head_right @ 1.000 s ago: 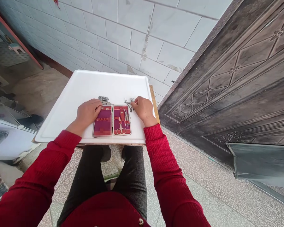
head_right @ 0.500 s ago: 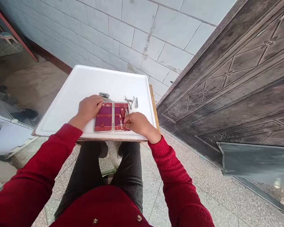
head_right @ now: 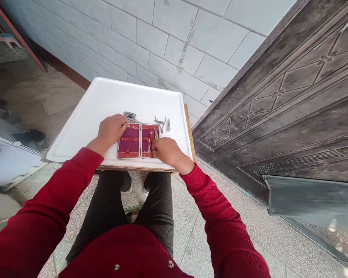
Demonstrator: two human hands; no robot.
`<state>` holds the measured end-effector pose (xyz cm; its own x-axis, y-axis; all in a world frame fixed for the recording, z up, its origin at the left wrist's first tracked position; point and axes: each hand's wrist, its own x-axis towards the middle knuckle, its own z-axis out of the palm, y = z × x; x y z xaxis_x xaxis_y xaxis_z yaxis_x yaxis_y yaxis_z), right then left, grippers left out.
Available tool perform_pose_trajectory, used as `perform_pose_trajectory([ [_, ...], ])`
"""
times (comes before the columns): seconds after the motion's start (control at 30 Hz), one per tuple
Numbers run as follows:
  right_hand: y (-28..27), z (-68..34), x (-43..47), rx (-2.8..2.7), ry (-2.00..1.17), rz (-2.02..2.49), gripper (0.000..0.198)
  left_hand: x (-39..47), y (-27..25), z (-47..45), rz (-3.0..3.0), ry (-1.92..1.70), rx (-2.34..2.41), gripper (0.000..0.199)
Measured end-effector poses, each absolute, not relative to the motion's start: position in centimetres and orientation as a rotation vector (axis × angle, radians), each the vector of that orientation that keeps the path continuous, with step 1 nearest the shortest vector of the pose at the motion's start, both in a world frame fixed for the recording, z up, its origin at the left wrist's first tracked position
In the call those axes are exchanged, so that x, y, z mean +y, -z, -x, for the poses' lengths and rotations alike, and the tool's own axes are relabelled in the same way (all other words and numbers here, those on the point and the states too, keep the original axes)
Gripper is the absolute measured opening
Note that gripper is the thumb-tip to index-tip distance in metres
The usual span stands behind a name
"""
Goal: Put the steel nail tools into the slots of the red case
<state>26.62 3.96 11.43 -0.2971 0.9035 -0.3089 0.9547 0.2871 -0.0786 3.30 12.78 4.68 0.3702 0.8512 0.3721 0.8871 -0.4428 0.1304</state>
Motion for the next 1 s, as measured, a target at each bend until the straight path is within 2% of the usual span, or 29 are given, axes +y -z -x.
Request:
perform_pose_trajectory([
  [0.13,-11.4,-26.9,5.1,2.379,0.469,-1.659,0.011,12.8,-4.6,-3.3,2.514,0.596,-1.608,0.028],
  [0.37,-10.1,-29.2,7.3,2.312,1.395,-1.431,0.013,12.8,-4.7,-3.3,2.516,0.588,-1.594,0.029],
  [0.47,-9.8,-30.0,7.2,2.280,1.598,-1.337,0.009,12.8,-4.7,-3.4,2.513,0.593,-1.595,0.029],
  [0.6,-10.2,-31.3,7.3,2.247,1.787,-1.441,0.007,12.9,-4.6,-3.4,2.514,0.602,-1.594,0.029],
  [0.77,-10.4,-33.7,9.6,2.291,1.716,-1.879,0.006,13.0,-4.5,-3.3,2.500,0.621,-1.599,0.028],
  [0.87,-10.3,-34.9,11.5,2.332,1.479,-2.125,0.011,13.1,-4.5,-3.3,2.506,0.631,-1.582,0.027],
  [1.0,-10.2,-35.1,13.8,2.343,1.192,-2.173,0.019,13.1,-4.4,-3.1,2.503,0.647,-1.578,0.028],
])
